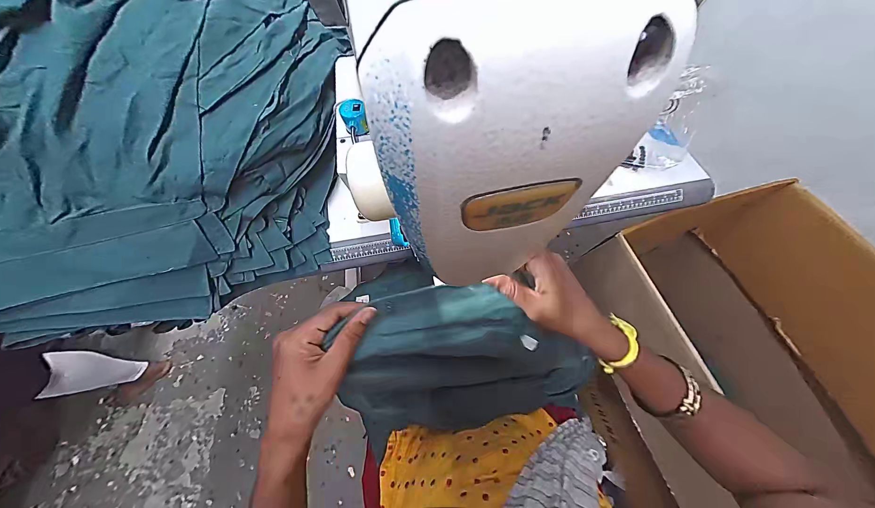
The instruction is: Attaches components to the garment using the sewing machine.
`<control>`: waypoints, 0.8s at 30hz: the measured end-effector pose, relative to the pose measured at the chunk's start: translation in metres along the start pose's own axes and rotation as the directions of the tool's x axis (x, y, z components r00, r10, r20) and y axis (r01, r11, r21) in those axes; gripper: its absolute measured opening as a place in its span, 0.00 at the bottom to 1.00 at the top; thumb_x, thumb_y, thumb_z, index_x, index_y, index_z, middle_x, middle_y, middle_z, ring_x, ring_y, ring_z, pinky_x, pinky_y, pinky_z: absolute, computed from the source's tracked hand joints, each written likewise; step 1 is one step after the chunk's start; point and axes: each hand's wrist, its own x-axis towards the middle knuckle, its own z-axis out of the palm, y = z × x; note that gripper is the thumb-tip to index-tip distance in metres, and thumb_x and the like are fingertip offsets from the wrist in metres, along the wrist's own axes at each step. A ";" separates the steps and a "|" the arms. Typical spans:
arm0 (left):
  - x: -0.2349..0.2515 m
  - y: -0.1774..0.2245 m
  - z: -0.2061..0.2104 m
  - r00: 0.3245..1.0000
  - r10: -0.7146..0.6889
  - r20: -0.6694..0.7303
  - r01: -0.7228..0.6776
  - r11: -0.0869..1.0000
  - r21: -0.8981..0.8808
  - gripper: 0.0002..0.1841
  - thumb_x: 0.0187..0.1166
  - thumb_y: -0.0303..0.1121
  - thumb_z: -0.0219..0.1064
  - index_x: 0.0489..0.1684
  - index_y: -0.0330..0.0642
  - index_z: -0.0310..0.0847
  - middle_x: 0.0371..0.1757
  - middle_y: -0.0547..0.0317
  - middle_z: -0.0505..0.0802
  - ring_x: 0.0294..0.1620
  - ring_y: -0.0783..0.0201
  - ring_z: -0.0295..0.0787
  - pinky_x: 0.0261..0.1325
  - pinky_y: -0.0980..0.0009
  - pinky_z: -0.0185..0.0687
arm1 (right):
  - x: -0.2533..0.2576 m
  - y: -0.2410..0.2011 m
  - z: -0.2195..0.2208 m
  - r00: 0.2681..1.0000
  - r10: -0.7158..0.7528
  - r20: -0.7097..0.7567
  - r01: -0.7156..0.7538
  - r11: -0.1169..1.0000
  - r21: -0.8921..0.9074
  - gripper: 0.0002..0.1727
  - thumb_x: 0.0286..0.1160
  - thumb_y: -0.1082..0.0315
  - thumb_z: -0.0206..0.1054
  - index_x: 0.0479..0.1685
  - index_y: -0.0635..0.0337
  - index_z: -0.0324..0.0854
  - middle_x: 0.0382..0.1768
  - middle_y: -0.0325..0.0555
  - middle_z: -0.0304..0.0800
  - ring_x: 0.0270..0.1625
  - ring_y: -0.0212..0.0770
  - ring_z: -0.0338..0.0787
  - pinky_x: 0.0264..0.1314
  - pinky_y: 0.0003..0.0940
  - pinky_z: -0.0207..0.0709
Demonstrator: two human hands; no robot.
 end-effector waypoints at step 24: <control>0.031 -0.029 0.010 0.999 -0.032 -0.007 0.033 0.993 0.111 0.15 0.81 0.46 0.65 0.38 0.45 0.91 0.33 0.74 0.92 0.33 0.90 0.83 0.40 0.88 0.77 | 0.002 0.031 -0.020 0.989 0.067 -0.129 -0.110 0.926 -0.361 0.15 0.81 0.57 0.66 0.49 0.61 0.80 0.28 0.46 0.85 0.32 0.47 0.86 0.42 0.51 0.75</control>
